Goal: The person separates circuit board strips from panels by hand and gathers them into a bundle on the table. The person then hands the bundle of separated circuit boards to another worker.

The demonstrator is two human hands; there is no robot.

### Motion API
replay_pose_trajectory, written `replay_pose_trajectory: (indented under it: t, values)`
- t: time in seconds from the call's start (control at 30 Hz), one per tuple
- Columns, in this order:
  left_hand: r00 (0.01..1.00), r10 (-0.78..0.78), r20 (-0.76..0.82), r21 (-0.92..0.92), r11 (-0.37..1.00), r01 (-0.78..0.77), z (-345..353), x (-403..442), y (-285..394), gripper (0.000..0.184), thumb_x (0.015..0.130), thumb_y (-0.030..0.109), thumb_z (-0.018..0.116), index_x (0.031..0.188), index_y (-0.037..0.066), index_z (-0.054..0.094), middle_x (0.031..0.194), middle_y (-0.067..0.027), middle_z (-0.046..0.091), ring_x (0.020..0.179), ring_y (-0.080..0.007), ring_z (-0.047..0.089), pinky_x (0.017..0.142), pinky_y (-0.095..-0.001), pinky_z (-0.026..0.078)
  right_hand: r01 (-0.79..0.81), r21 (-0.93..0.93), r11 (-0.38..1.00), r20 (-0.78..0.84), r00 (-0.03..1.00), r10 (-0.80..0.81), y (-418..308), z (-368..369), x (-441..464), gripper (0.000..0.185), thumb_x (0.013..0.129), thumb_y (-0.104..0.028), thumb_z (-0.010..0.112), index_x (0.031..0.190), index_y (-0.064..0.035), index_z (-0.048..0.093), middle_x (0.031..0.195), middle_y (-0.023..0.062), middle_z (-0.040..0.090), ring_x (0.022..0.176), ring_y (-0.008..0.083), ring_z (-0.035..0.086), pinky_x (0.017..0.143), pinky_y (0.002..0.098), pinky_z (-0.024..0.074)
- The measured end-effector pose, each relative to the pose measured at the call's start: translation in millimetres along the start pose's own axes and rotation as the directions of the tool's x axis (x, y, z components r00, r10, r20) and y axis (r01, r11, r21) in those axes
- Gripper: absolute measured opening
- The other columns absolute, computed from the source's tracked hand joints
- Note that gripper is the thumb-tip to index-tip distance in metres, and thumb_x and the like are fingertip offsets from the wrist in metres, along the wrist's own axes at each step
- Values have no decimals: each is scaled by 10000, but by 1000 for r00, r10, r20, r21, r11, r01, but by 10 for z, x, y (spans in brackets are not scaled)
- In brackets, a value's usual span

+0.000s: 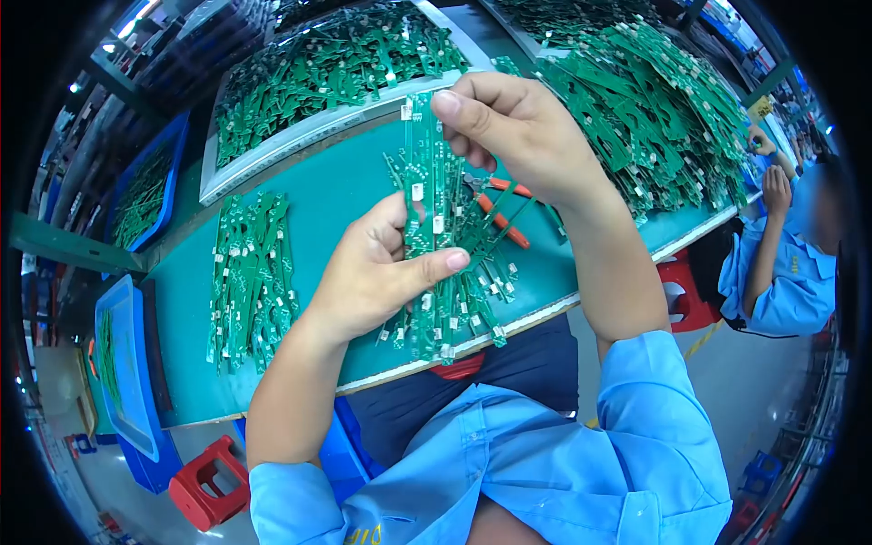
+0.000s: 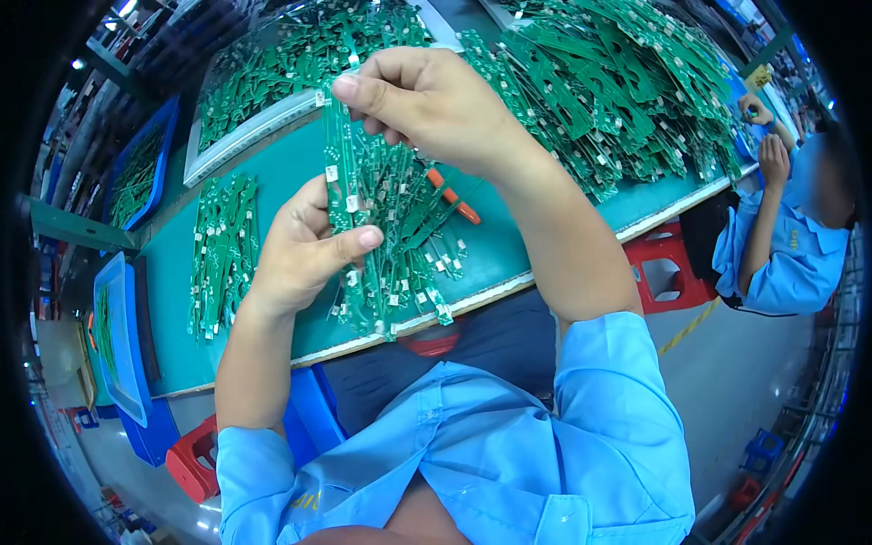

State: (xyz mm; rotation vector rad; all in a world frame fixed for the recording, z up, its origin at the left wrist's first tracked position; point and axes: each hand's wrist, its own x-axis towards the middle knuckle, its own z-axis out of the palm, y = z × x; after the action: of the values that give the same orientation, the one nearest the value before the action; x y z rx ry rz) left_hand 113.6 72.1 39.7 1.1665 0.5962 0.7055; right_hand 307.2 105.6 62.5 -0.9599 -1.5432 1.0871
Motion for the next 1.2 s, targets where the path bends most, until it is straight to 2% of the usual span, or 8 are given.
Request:
replay_pose_trajectory:
  t: [0.13,0.33,0.53,0.77,0.87,0.97,1.1,1.2]
  values:
    - [998,-33,61,121,992,25,-66,-26,-40,367,815,66,695,1124,5,508,1011,-34,588,871,-77,563,742,-235,476,19,53,998,46,999,-21,-66,-37,-16,322,856,-360,656,741,-61,621,609,-33,543,548,29,467,464,184,350]
    - [996,54,-71,-72,996,-59,-100,6,-21,230,872,211,652,1000,44,560,841,8,587,748,-65,538,680,-223,437,-54,120,991,14,999,52,-61,197,-57,331,852,-340,666,707,-47,616,599,-21,536,554,27,452,485,201,353]
    - [982,37,-187,-13,999,-40,-153,-15,2,135,837,166,686,842,64,599,764,-2,609,597,-40,529,465,-182,416,-147,104,984,258,959,116,111,277,-30,434,858,-453,623,679,-59,585,589,-24,516,547,47,454,487,214,349]
    - [994,42,-104,-94,994,-52,-138,-23,39,134,827,141,689,826,45,595,688,5,572,504,-57,523,403,-205,442,-132,282,950,414,910,3,133,279,-24,371,888,-397,604,721,-66,600,571,-47,474,516,37,397,458,212,290]
    - [994,74,-81,-164,983,-87,-168,-27,16,120,829,124,681,822,48,589,672,-2,572,495,-68,530,403,-203,444,-146,415,898,411,910,-42,259,336,-14,288,925,-320,563,750,-92,565,694,3,604,525,20,394,460,191,290]
    - [994,64,-84,-154,985,-77,-198,-25,19,145,831,149,682,794,62,572,655,-14,571,496,-87,542,396,-207,427,-172,441,881,405,914,-24,240,339,-6,327,888,-376,610,738,-86,606,610,-50,502,523,31,402,460,196,297]
    - [980,109,-166,-115,985,-129,-331,24,55,203,845,224,674,778,88,540,651,-25,572,476,-112,539,385,-220,385,-280,215,936,252,941,224,219,148,86,334,839,-429,658,722,-121,602,608,-40,501,528,34,425,474,178,325]
    - [929,185,-321,-206,944,-259,-469,81,87,166,871,217,643,846,72,565,709,-36,588,531,-118,555,470,-223,435,-275,-235,932,161,935,316,310,-29,167,418,828,-494,634,803,-77,645,679,2,564,604,77,501,516,200,391]
